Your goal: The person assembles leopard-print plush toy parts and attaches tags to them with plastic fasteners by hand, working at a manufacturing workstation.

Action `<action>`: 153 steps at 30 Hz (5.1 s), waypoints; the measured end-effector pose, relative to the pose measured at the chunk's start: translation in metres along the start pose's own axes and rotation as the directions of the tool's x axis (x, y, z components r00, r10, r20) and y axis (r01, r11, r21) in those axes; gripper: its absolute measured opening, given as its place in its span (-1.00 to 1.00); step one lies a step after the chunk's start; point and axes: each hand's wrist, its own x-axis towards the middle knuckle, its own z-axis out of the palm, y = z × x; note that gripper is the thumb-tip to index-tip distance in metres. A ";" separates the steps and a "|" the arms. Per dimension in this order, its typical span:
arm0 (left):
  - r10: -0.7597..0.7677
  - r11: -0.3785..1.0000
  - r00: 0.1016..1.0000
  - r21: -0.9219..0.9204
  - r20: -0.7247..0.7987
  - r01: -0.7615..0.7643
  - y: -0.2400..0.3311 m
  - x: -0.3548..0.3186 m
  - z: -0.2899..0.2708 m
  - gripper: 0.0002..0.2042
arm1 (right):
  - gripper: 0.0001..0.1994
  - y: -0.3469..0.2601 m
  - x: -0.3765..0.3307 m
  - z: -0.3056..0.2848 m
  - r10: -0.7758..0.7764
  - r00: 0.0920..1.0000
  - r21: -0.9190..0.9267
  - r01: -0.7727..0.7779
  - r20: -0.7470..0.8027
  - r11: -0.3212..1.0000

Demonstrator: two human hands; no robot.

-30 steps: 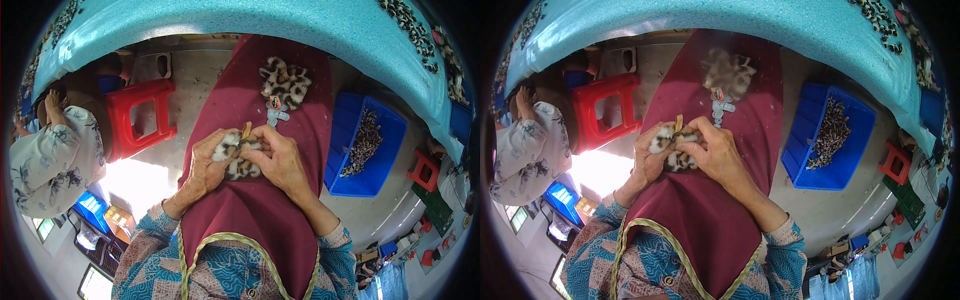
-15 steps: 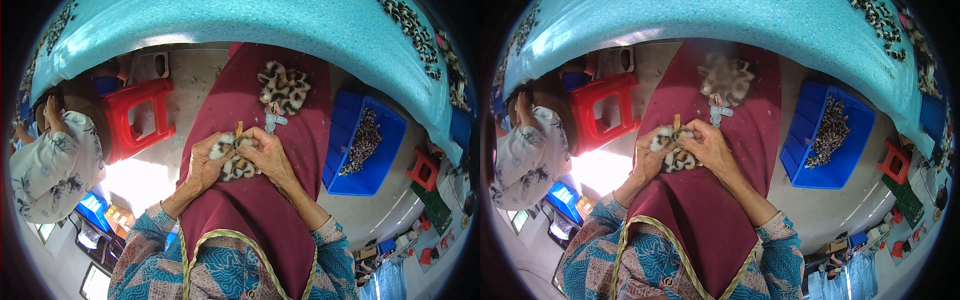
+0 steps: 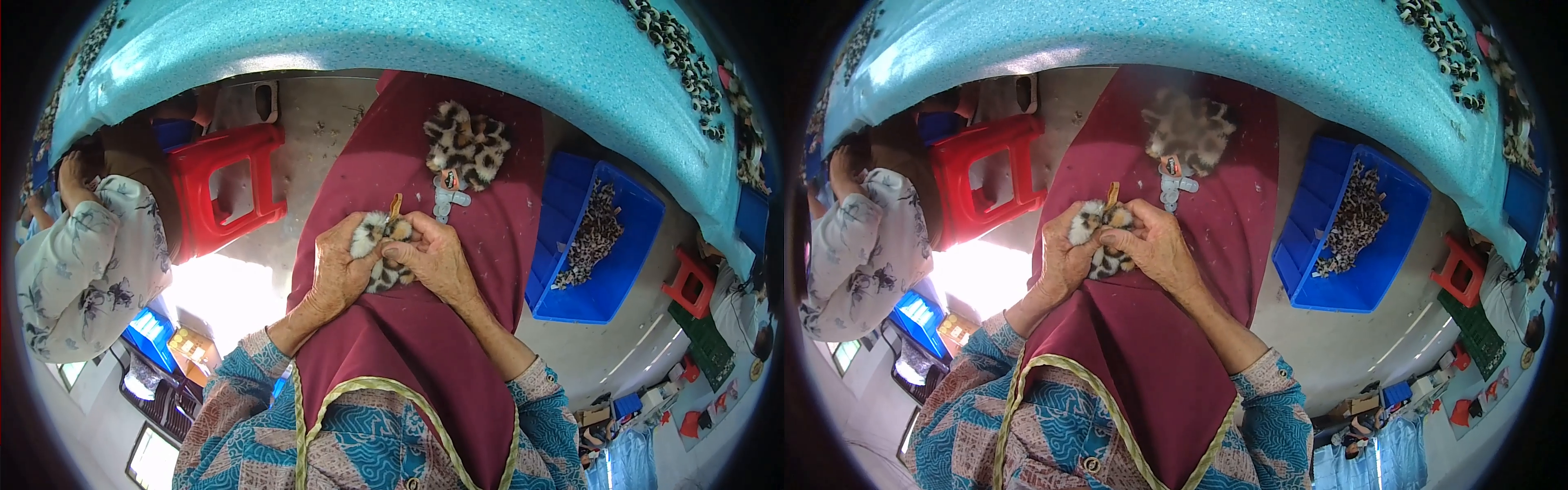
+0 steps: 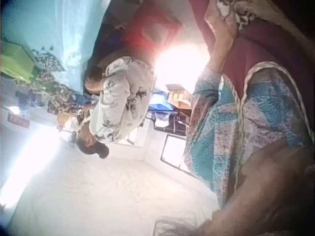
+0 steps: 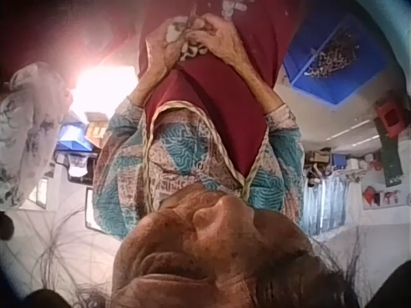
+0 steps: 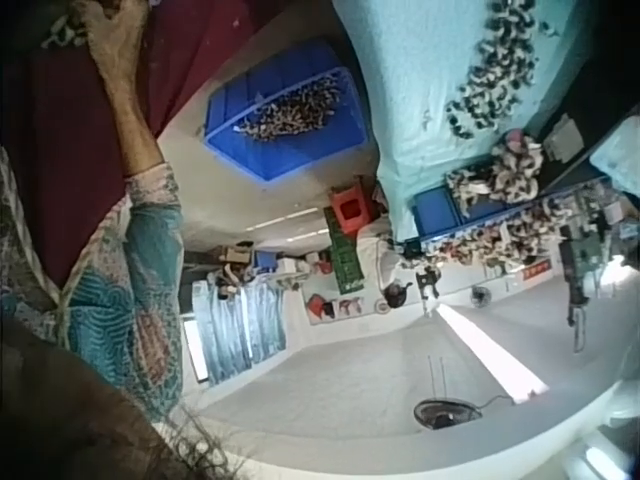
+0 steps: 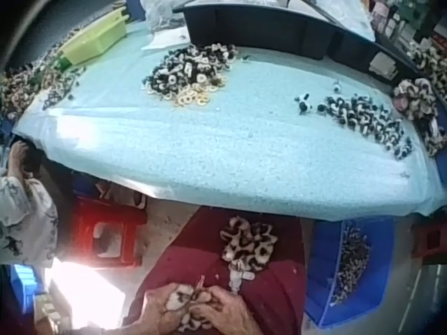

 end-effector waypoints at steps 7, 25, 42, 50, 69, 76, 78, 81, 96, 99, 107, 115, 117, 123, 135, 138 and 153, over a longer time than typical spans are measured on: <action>0.037 0.997 0.996 0.065 -0.075 -0.032 -0.001 0.003 0.007 -0.76 | -0.74 0.010 0.008 -0.005 -0.021 1.000 0.015 0.020 0.006 1.000; -0.115 0.929 0.993 -0.355 -0.007 0.105 0.022 -0.009 0.003 -0.73 | -0.76 0.004 -0.005 -0.020 -0.116 0.993 0.223 0.116 -0.013 0.968; 0.761 0.436 0.503 0.250 0.409 -0.864 0.042 -0.028 -0.037 -0.68 | -0.84 -0.020 -0.054 -0.010 -0.568 0.783 -0.336 0.622 0.254 0.707; 0.665 0.684 0.663 0.077 0.344 -0.726 0.038 -0.022 -0.031 -0.68 | -0.91 -0.023 -0.060 -0.002 -0.553 0.819 -0.428 0.558 0.149 0.711; -0.294 0.495 0.585 -0.403 0.756 0.770 0.043 0.005 -0.025 -0.70 | -0.75 -0.034 -0.042 -0.028 -0.113 0.991 0.001 0.114 0.071 0.994; -0.181 0.473 0.587 -0.453 0.789 0.755 0.043 0.008 -0.018 -0.68 | -0.78 -0.026 -0.042 -0.023 -0.131 0.987 0.262 0.101 0.097 0.960; -0.188 0.432 0.602 -0.485 0.776 0.760 0.044 0.008 -0.015 -0.66 | -0.78 -0.018 -0.039 -0.023 -0.160 0.984 0.334 0.127 0.074 0.934; -0.180 0.526 0.563 -0.404 0.807 0.748 0.053 0.007 -0.018 -0.60 | -0.76 -0.008 -0.039 -0.022 -0.184 0.982 0.435 0.154 0.027 0.887; -0.166 0.674 0.719 -0.455 0.675 0.582 0.046 -0.011 -0.024 -0.68 | -0.74 -0.009 -0.039 -0.012 -0.128 0.989 0.505 0.077 0.067 0.859; -0.282 0.428 0.679 -0.545 0.678 0.721 0.054 -0.010 -0.025 -0.72 | -0.74 -0.012 -0.036 -0.014 -0.106 0.992 0.435 0.067 0.065 0.898; -0.370 0.509 0.684 -0.479 0.628 0.715 0.063 -0.014 -0.014 -0.75 | -0.73 -0.048 -0.033 -0.018 -0.067 0.991 0.068 0.060 0.112 0.996; -0.405 0.354 0.658 -0.554 0.635 0.753 0.064 -0.012 -0.005 -0.75 | -0.81 -0.030 -0.025 -0.019 -0.056 0.991 0.451 -0.003 0.118 0.892; -0.403 0.370 0.664 -0.552 0.630 0.748 0.057 -0.017 -0.006 -0.75 | -0.82 -0.031 -0.028 -0.013 -0.063 0.992 0.454 0.005 0.112 0.891; -0.353 0.568 0.785 -0.550 0.509 0.612 0.066 -0.014 -0.006 -0.81 | -0.82 -0.036 -0.026 -0.022 -0.151 0.988 0.195 0.143 0.027 0.970; -0.352 0.729 0.856 -0.462 0.380 0.505 0.040 -0.010 -0.022 -0.86 | -0.87 -0.242 0.011 -0.078 -0.901 0.434 -0.861 0.459 0.002 0.219; -0.359 0.661 0.844 -0.531 0.398 0.531 0.030 -0.009 -0.019 -0.86 | -0.86 -0.254 0.031 -0.070 -0.911 0.404 -0.948 0.313 0.083 0.052; -0.352 0.568 0.830 -0.605 0.434 0.557 0.029 -0.009 -0.024 -0.81 | -0.85 -0.245 0.048 -0.064 -0.896 0.374 -0.955 -0.080 0.238 -0.287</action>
